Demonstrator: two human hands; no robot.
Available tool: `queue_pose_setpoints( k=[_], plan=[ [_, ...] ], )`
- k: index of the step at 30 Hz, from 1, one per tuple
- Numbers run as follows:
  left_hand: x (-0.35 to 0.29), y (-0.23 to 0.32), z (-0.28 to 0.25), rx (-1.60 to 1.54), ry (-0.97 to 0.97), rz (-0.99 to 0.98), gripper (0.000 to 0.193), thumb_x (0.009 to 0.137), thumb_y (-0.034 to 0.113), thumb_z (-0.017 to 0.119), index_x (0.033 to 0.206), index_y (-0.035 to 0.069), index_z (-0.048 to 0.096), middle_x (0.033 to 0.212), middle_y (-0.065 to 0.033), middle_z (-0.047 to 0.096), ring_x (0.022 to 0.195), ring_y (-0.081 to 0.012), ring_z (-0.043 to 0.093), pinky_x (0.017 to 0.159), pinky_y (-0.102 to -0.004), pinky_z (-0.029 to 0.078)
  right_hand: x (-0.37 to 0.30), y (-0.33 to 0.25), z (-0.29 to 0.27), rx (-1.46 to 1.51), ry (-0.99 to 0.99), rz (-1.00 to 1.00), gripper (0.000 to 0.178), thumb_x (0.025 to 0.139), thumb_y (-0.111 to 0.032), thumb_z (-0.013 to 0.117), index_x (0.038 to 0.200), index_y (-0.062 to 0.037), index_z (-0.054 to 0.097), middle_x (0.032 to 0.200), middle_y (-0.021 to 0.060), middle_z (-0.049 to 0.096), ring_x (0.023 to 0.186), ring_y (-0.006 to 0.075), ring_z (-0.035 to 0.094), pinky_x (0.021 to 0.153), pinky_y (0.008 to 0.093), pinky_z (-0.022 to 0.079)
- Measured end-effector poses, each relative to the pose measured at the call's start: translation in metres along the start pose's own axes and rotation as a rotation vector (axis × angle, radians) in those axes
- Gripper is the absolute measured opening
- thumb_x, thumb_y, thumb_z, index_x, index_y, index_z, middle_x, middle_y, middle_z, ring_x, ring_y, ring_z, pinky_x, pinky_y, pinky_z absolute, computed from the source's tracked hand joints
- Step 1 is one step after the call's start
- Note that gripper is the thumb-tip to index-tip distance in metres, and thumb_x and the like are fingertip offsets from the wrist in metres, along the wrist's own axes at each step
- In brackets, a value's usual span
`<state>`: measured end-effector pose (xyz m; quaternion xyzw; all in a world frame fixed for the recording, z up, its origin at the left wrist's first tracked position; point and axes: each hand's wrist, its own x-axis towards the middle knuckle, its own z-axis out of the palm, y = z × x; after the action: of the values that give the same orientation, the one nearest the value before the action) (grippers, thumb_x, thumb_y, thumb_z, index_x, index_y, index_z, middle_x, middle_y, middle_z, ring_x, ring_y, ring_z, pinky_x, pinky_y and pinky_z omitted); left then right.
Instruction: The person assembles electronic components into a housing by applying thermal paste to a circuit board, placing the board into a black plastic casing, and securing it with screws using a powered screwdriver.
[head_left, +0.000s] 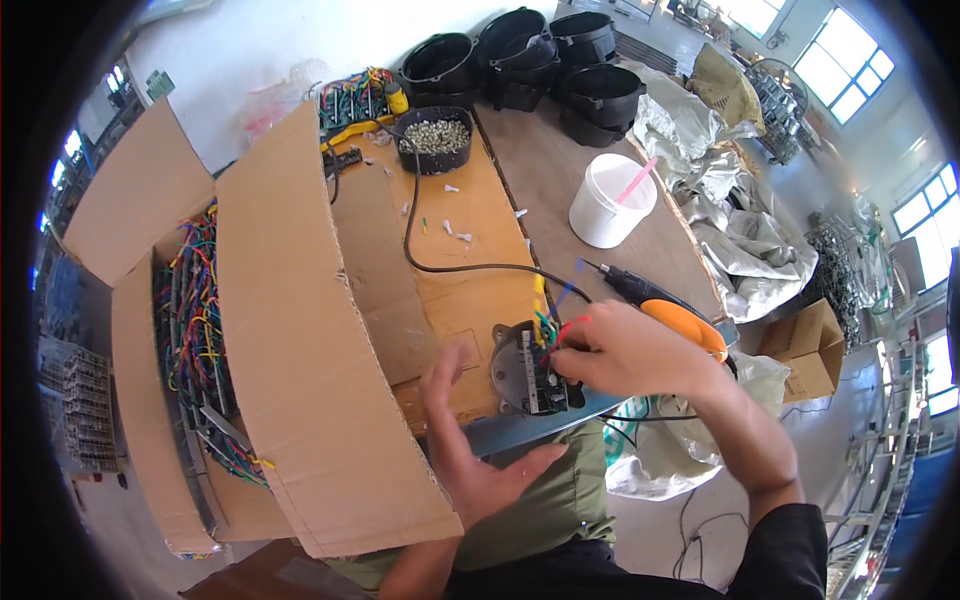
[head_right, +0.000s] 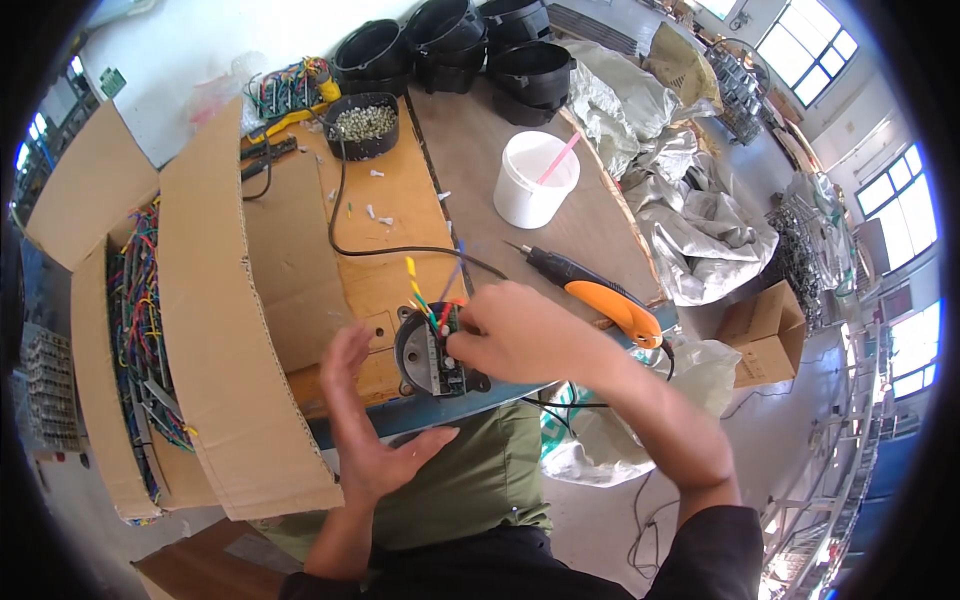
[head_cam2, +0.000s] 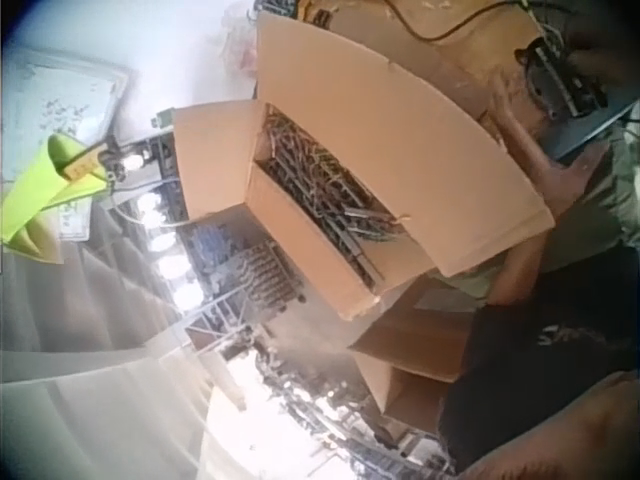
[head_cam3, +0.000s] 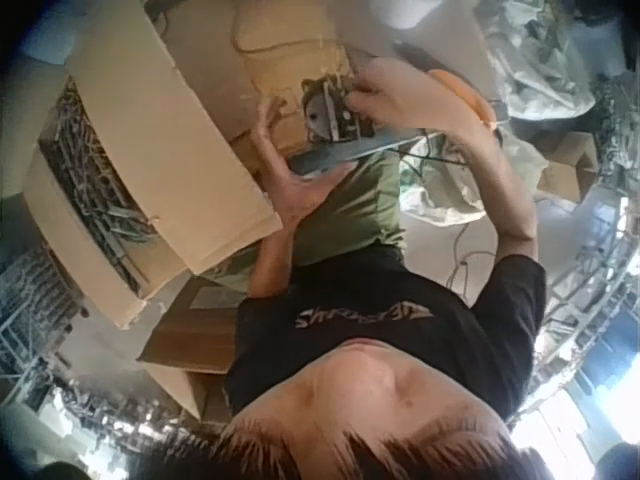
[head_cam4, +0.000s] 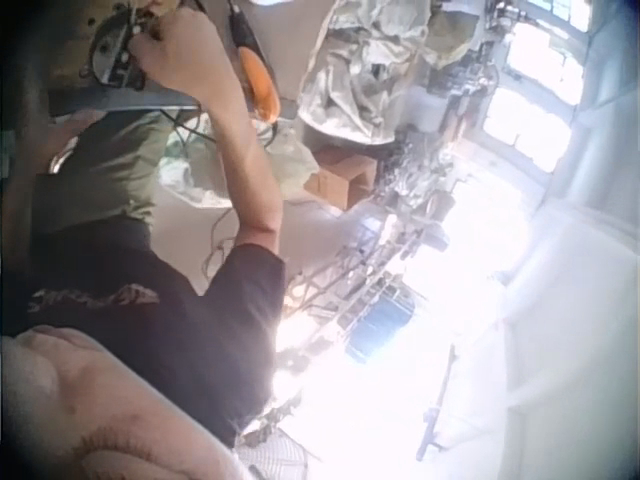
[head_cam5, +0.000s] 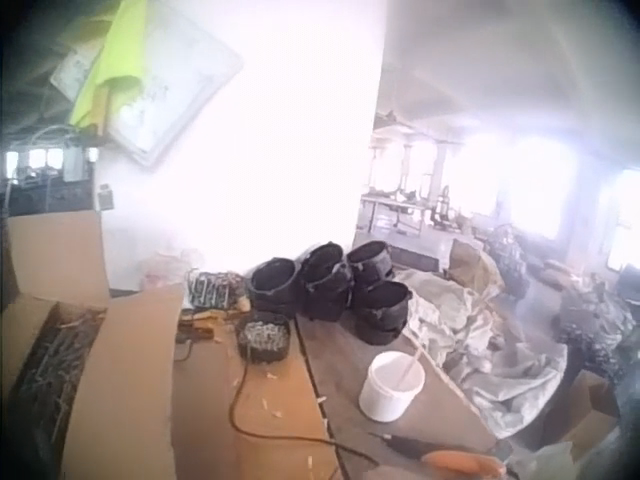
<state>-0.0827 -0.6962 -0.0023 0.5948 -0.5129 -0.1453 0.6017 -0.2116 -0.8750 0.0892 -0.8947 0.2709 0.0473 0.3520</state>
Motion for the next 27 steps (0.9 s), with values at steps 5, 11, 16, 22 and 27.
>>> queue_pose_setpoints(
  k=[5, 11, 16, 22, 27],
  plan=[
    [0.002, -0.031, 0.020, -0.161, -0.081, -0.094, 0.123, 0.064, 0.028, 0.095, 0.154, 0.000, 0.017, 0.149, -0.0232, 0.039, 0.135, -0.0364, 0.045, 0.113, -0.0452, 0.035, 0.042, -0.004, 0.001, -0.303, -0.286, 0.043, 0.032, 0.087, -0.025, 0.058, 0.076, 0.0032, 0.069, 0.068, 0.0156, 0.068, 0.068, 0.0336, 0.067, 0.068, 0.0438, 0.052],
    [0.002, -0.034, 0.029, -0.060, -0.064, -0.097, 0.124, 0.061, 0.021, 0.097, 0.153, -0.002, 0.017, 0.135, -0.0221, 0.047, 0.121, -0.0352, 0.054, 0.104, -0.0442, 0.043, 0.053, -0.014, 0.002, -0.204, -0.485, 0.280, 0.029, 0.087, -0.019, 0.055, 0.075, 0.0017, 0.071, 0.068, 0.0085, 0.072, 0.069, 0.0246, 0.072, 0.068, 0.0375, 0.056],
    [0.003, -0.030, 0.030, 0.032, -0.028, -0.072, 0.122, 0.059, 0.019, 0.098, 0.151, -0.004, 0.022, 0.131, -0.0221, 0.050, 0.114, -0.0349, 0.056, 0.098, -0.0432, 0.046, 0.060, -0.021, 0.003, -0.197, -0.543, 0.372, 0.025, 0.085, -0.017, 0.056, 0.074, 0.0006, 0.071, 0.067, 0.0089, 0.072, 0.069, 0.0253, 0.072, 0.068, 0.0377, 0.056],
    [0.002, -0.033, 0.033, 0.065, -0.005, -0.040, 0.118, 0.058, 0.020, 0.098, 0.149, -0.006, 0.026, 0.130, -0.0227, 0.051, 0.115, -0.0354, 0.056, 0.099, -0.0429, 0.046, 0.052, -0.017, 0.011, -0.402, -0.456, 0.312, 0.016, 0.081, -0.017, 0.064, 0.083, -0.0029, 0.073, 0.072, 0.0112, 0.071, 0.074, 0.0306, 0.071, 0.065, 0.0416, 0.056],
    [0.001, -0.036, 0.034, 0.110, 0.012, -0.021, 0.113, 0.060, 0.023, 0.097, 0.146, -0.006, 0.032, 0.133, -0.0239, 0.050, 0.117, -0.0367, 0.056, 0.099, -0.0440, 0.047, 0.042, -0.019, 0.019, -0.526, -0.358, 0.311, 0.023, 0.075, -0.017, 0.070, 0.095, -0.0060, 0.073, 0.086, 0.0137, 0.072, 0.083, 0.0349, 0.072, 0.068, 0.0428, 0.058]
  ],
)
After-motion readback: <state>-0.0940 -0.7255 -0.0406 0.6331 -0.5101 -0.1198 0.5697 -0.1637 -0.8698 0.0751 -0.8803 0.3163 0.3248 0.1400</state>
